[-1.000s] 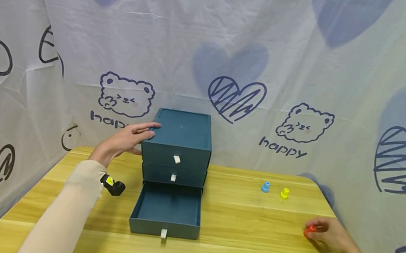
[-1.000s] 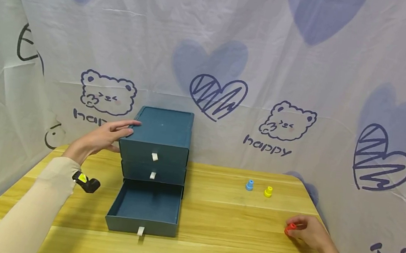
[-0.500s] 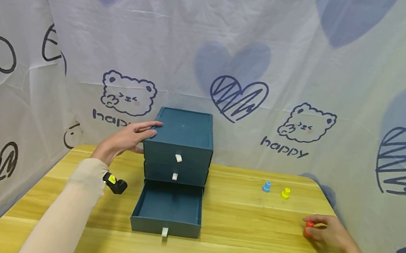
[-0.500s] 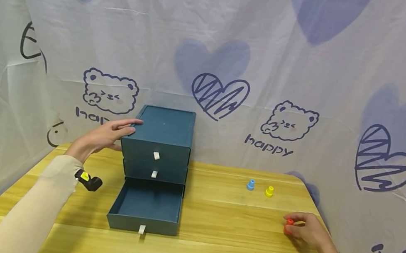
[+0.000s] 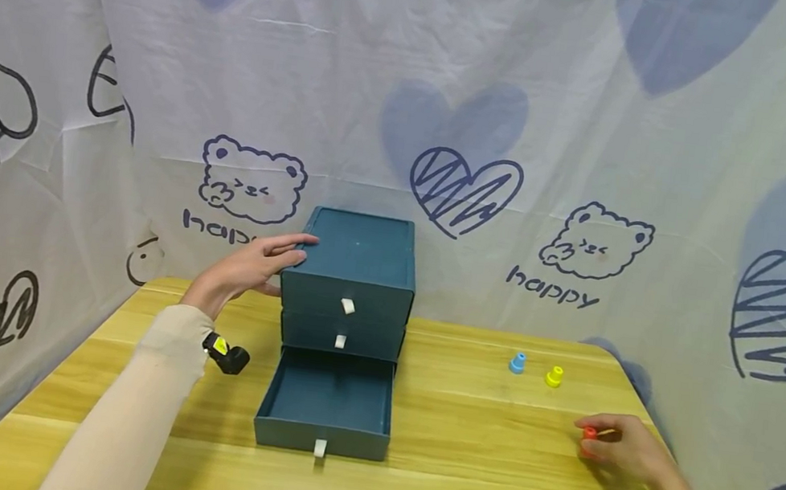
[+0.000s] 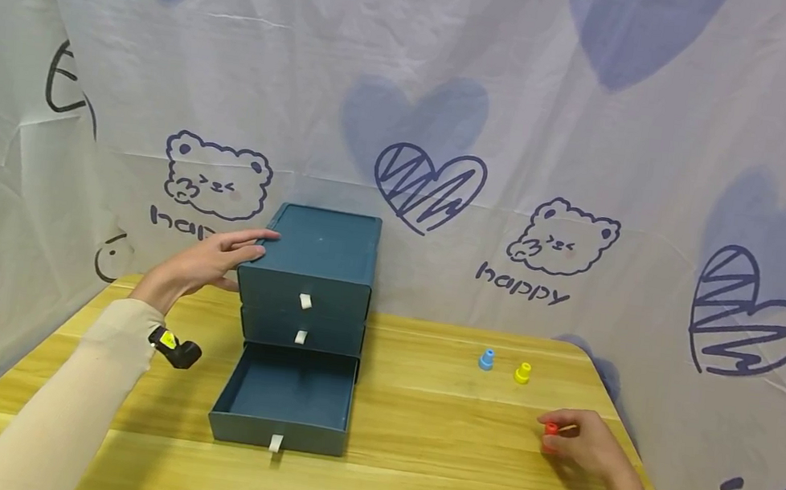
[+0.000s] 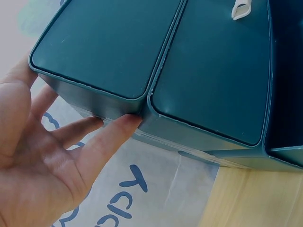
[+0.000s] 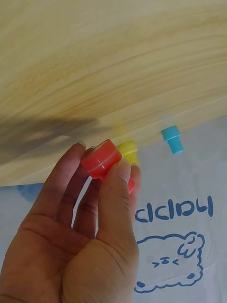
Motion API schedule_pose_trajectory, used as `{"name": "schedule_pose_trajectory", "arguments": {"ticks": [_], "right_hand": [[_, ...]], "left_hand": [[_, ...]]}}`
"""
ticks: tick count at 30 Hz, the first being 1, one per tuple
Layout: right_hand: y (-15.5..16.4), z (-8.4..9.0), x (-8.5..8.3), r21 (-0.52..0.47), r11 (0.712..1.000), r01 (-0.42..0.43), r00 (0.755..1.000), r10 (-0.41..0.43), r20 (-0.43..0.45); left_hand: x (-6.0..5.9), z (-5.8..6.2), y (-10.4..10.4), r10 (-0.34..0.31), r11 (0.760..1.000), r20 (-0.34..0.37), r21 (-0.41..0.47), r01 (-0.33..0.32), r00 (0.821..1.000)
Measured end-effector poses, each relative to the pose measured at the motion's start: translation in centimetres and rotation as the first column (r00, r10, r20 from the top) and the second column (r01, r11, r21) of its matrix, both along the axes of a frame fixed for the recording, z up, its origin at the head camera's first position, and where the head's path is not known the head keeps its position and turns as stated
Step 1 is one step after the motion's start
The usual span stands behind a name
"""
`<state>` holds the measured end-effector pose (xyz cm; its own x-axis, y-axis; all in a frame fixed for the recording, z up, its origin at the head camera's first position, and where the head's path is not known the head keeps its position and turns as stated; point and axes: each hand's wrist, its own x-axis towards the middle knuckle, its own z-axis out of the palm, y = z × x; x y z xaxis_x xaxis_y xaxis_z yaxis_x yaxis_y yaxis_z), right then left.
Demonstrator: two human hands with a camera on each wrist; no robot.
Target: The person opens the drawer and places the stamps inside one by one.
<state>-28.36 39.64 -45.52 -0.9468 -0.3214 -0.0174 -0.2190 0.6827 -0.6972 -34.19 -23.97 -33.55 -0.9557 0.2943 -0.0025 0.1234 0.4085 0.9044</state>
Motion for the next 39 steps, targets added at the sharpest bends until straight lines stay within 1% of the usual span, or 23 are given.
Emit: {"name": "schedule_pose_trajectory", "arguments": {"ticks": [5, 12, 16, 23, 30, 35, 39], "right_hand": [[-0.1, -0.2, -0.1, -0.031, 0.999, -0.03, 1.0, 0.03, -0.002], [-0.4, -0.3, 0.0, -0.053, 0.998, -0.044, 0.999, 0.044, -0.003], [-0.5, -0.3, 0.0, -0.068, 0.997, -0.041, 0.999, 0.042, 0.014], [-0.8, -0.1, -0.1, -0.058, 0.998, -0.037, 0.999, 0.038, 0.018], [-1.2, -0.2, -0.1, -0.084, 0.995, -0.05, 0.998, 0.052, 0.021], [-1.3, 0.0, -0.1, -0.074, 0.995, -0.072, 0.997, 0.073, 0.005], [-1.4, 0.1, -0.2, -0.059, 0.996, -0.065, 0.998, 0.065, 0.013]], "left_hand": [[0.0, 0.0, 0.0, -0.002, 1.0, 0.001, -0.001, 0.002, 1.0], [-0.1, 0.0, 0.1, 0.001, 1.0, 0.005, 0.008, -0.001, 1.0], [-0.1, -0.1, 0.1, -0.002, 1.0, -0.002, 0.004, 0.002, 1.0], [0.0, -0.1, 0.0, -0.002, 1.0, -0.009, 0.002, 0.002, 1.0], [0.1, 0.0, 0.1, -0.002, 1.0, -0.016, -0.007, 0.002, 1.0], [0.0, 0.1, 0.0, 0.002, 1.0, -0.009, 0.002, -0.002, 1.0], [0.0, -0.1, 0.0, 0.003, 1.0, -0.008, 0.0, -0.003, 1.0]]}}
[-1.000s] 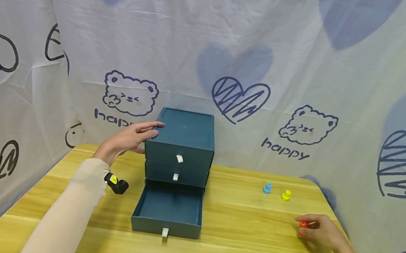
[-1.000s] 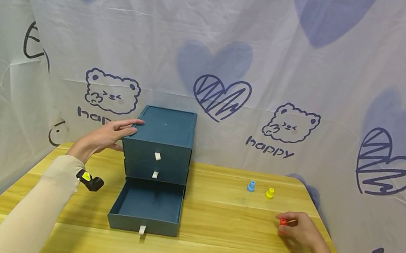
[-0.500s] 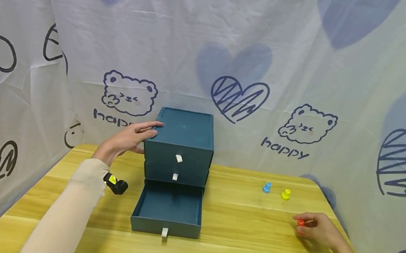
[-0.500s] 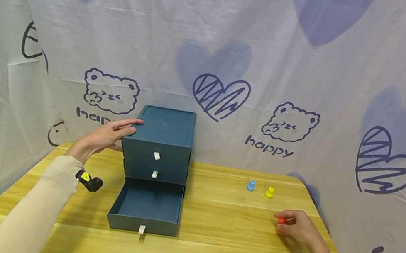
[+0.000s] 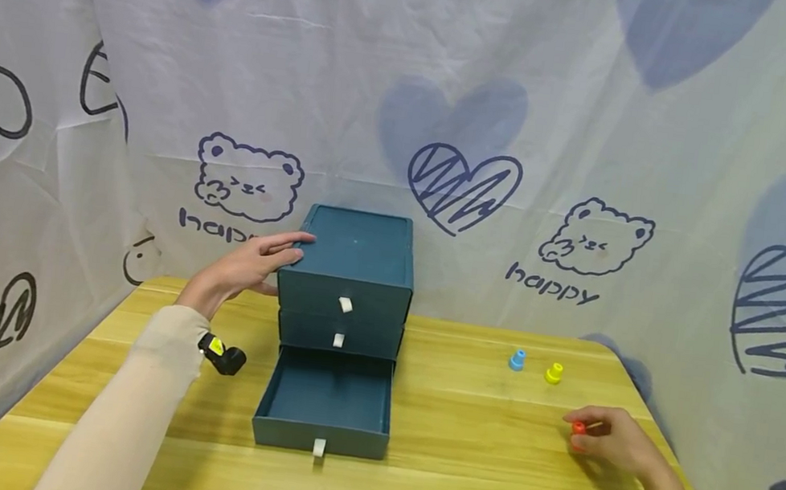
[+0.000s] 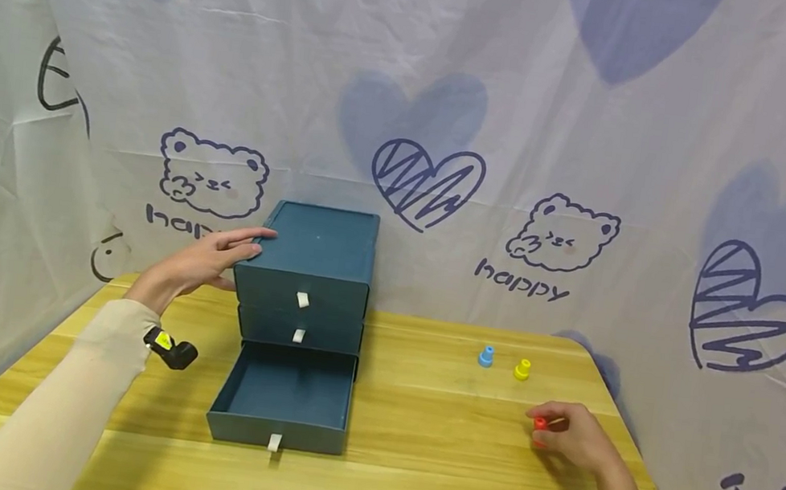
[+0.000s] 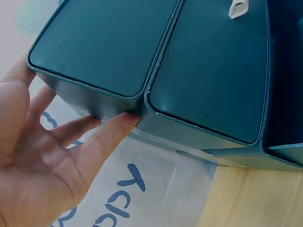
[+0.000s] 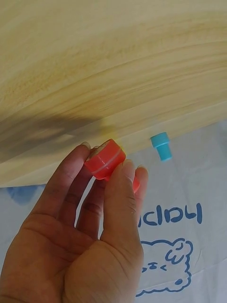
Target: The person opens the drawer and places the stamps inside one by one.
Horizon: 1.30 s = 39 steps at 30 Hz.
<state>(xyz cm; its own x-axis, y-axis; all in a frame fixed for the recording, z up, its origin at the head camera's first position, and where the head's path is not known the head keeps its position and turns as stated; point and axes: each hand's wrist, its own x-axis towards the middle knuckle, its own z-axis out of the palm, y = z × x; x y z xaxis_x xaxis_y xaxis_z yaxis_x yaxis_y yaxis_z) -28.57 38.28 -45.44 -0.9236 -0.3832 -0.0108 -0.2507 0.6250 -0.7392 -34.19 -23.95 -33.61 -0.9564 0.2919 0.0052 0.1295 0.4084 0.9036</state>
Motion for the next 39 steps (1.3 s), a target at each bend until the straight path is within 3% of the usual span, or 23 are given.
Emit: {"name": "schedule_pose_trajectory", "arguments": {"ticks": [21, 30, 39], "right_hand": [[-0.4, 0.1, 0.1, 0.013, 1.0, 0.014, 1.0, -0.014, 0.001], [-1.8, 0.6, -0.1, -0.038, 0.999, 0.017, 0.999, -0.015, 0.047], [-5.5, 1.5, -0.4, -0.065, 0.995, -0.075, 0.997, 0.073, -0.024]], "left_hand": [[-0.1, 0.1, 0.1, -0.007, 1.0, -0.003, -0.011, 0.007, 1.0], [0.0, 0.1, 0.1, -0.003, 1.0, 0.001, -0.012, 0.003, 1.0], [0.0, 0.0, 0.2, -0.003, 1.0, 0.009, -0.002, 0.003, 1.0]]}}
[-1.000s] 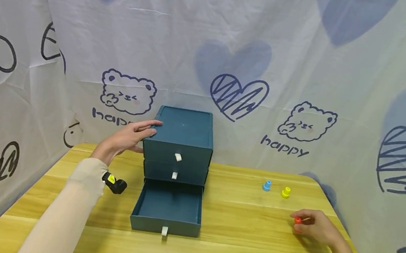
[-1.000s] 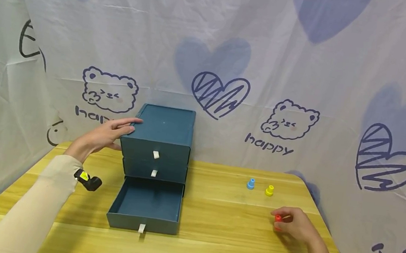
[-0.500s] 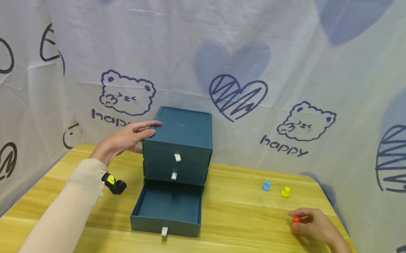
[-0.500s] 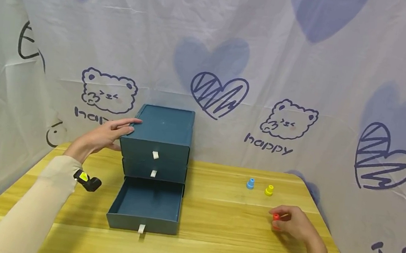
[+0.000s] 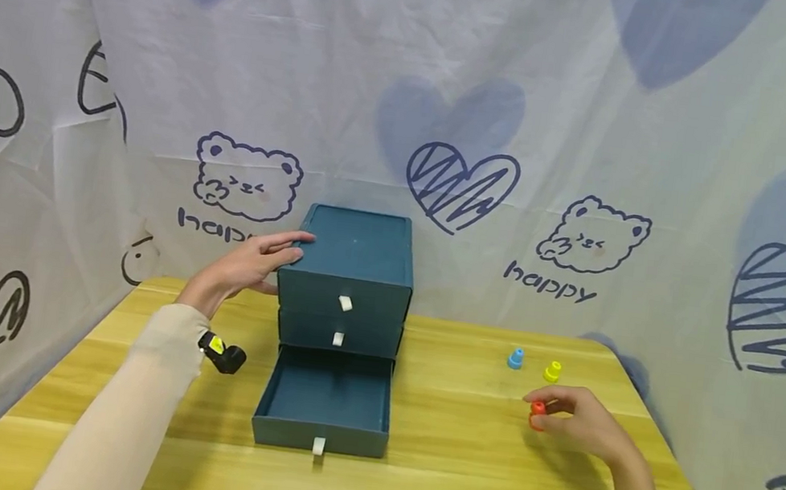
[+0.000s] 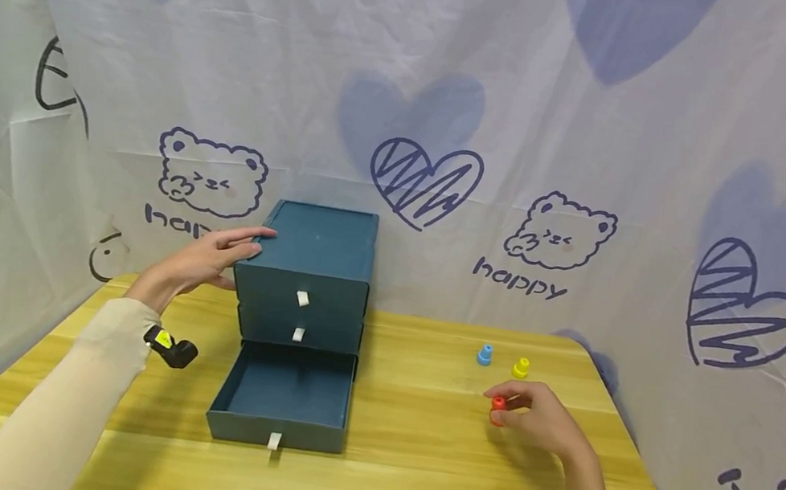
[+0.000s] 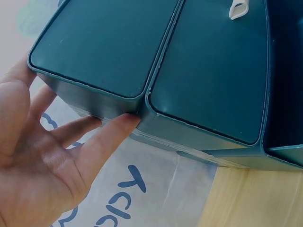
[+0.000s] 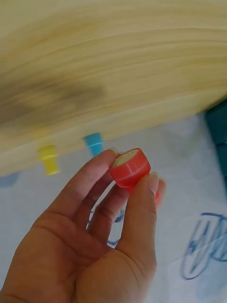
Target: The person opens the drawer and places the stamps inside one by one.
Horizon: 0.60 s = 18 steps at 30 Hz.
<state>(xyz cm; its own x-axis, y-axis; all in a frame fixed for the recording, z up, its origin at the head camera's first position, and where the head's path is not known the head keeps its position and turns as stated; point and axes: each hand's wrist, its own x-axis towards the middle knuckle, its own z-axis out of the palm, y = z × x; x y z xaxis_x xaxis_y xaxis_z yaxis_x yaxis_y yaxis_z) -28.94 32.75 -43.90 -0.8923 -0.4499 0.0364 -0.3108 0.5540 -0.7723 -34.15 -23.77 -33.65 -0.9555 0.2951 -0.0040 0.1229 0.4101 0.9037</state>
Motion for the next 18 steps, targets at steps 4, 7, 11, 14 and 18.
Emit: {"name": "schedule_pose_trajectory", "arguments": {"ticks": [4, 7, 11, 14, 18], "right_hand": [[-1.9, 0.4, -0.2, -0.002, 0.998, -0.07, 0.997, 0.07, -0.03], [-3.0, 0.6, -0.2, 0.019, 0.995, -0.1, 0.994, 0.101, -0.037], [-4.3, 1.0, -0.4, 0.031, 0.994, -0.109, 0.993, 0.11, -0.044], [-5.4, 1.4, -0.5, 0.037, 0.991, -0.125, 0.991, 0.127, -0.052], [-7.1, 2.1, -0.1, 0.037, 0.987, -0.159, 0.985, 0.161, -0.057]], "left_hand": [[-0.1, 0.2, 0.0, -0.005, 1.0, 0.004, -0.003, 0.005, 1.0], [-0.1, 0.2, 0.0, -0.006, 1.0, 0.008, -0.001, 0.006, 1.0], [-0.1, 0.3, -0.1, -0.003, 1.0, -0.003, -0.002, 0.003, 1.0], [-0.1, 0.4, -0.1, -0.002, 1.0, -0.003, -0.008, 0.002, 1.0], [0.0, 0.2, -0.2, 0.004, 1.0, 0.001, -0.013, -0.004, 1.0]]}}
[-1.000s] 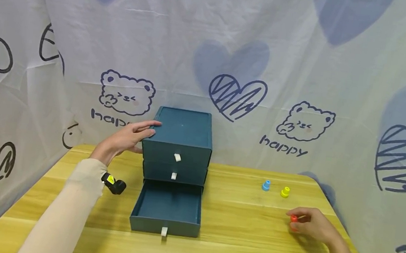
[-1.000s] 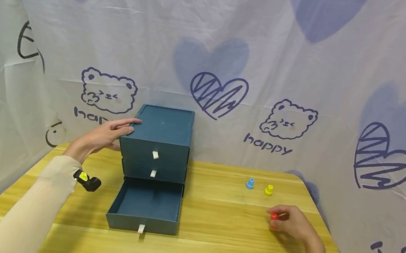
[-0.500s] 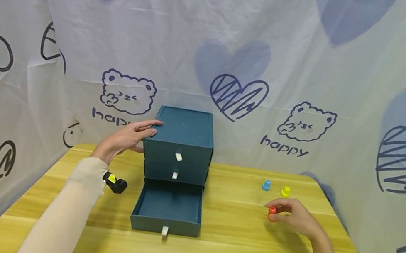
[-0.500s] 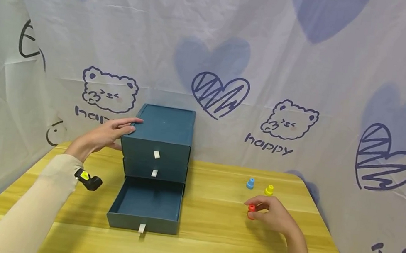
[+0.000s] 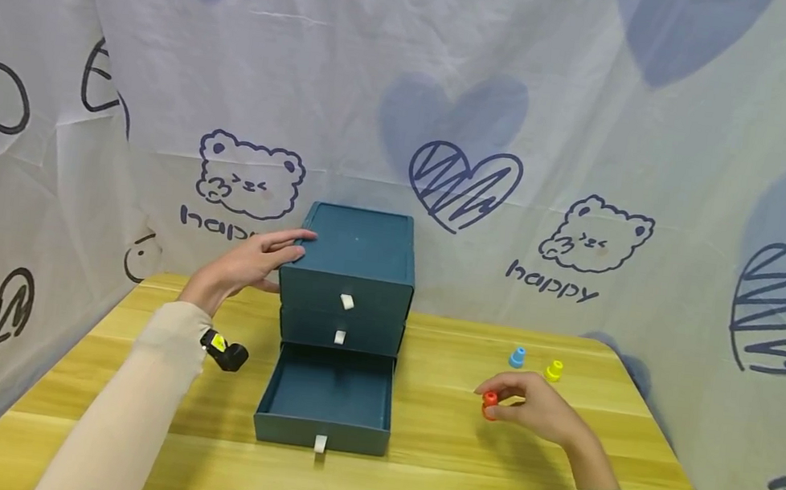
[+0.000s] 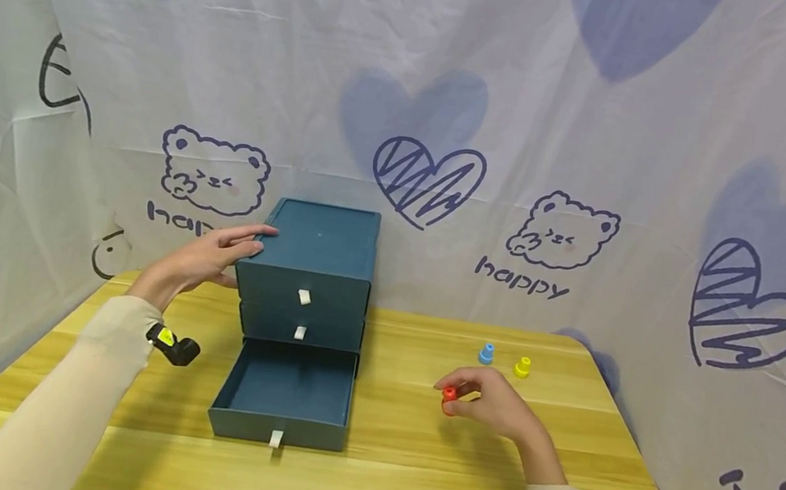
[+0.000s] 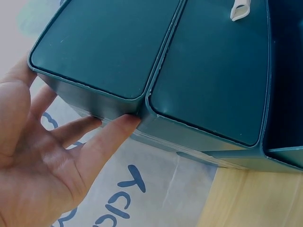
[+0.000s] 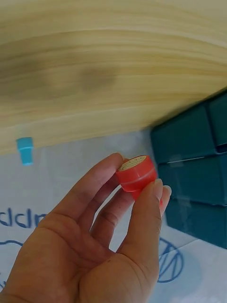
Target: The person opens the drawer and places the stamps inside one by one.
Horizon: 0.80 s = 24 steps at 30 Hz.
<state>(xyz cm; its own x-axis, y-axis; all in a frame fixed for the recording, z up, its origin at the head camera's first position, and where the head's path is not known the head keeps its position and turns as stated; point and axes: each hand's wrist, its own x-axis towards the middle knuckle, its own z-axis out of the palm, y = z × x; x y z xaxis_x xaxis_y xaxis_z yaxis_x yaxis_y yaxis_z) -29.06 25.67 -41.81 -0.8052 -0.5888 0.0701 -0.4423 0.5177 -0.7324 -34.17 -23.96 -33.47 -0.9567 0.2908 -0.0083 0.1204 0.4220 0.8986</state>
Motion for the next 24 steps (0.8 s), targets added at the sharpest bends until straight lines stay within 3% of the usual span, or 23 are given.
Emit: {"name": "schedule_pose_trajectory", "arguments": {"ticks": [8, 24], "right_hand": [[-2.7, 0.8, 0.2, 0.022, 0.999, -0.041, 0.999, 0.041, 0.016], [-7.5, 1.7, 0.0, 0.051, 0.988, -0.142, 0.989, 0.145, -0.04]], "left_hand": [[0.1, -0.2, -0.2, 0.0, 1.0, 0.002, 0.002, 0.0, 1.0], [0.0, -0.1, 0.0, -0.002, 1.0, -0.001, 0.003, 0.002, 1.0]]}}
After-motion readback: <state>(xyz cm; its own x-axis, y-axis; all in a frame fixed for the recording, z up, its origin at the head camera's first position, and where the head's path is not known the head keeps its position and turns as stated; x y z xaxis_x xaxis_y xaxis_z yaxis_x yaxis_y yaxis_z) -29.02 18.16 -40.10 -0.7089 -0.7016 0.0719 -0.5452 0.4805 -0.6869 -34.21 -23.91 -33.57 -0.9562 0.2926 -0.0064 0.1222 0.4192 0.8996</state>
